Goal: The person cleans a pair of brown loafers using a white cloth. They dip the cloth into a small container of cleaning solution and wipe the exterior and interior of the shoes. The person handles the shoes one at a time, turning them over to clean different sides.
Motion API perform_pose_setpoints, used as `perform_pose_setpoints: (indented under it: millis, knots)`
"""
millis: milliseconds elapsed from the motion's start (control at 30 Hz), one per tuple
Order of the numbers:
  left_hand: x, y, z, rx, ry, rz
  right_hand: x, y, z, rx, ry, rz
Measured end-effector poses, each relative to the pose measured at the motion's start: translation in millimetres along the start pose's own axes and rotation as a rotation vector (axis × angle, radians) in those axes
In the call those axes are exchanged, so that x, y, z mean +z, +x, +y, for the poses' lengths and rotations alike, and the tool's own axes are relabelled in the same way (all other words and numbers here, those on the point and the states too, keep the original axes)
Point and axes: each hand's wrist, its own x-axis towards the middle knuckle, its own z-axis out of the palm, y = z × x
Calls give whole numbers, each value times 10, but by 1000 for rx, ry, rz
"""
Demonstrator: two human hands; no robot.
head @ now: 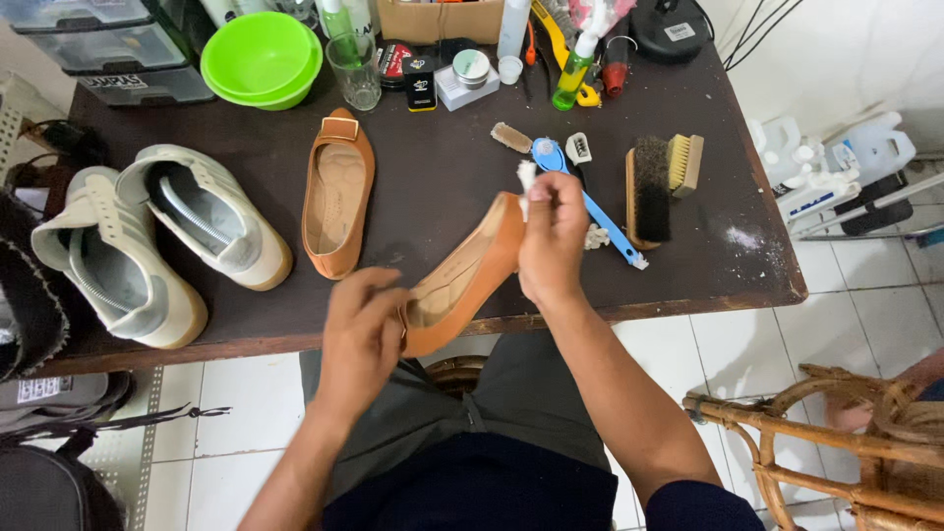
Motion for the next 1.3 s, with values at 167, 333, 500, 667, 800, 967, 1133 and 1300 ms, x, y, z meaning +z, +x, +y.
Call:
perform_pose_setpoints:
  millis: [167, 333, 500, 667, 800, 967, 1133, 1300]
  knots:
    - [162, 424, 95, 217, -261, -207, 319, -186, -187, 21, -2, -68]
    - [207, 442, 205, 132, -358, -255, 342, -334, -334, 76, 53, -82]
    - [208, 353, 200, 99, -669, -211, 172, -415, -905, -455, -219, -203]
    - [433, 139, -143, 59, -751, -204, -4, -704, -874, -517, -303, -507]
    - [1189, -466, -967, 6, -839, -171, -28, -999, -872, -645, -334, -709]
    - [996, -272, -469, -27, -979, -198, -90, -658, -855, -823, -474, -592]
    - [842, -164, -265, 18, -946, -207, -109, -813, -930, -754, -414, -783]
    - [811, -61, -161, 28, -1051, -234, -115, -752, -1013, -837, -486, -702]
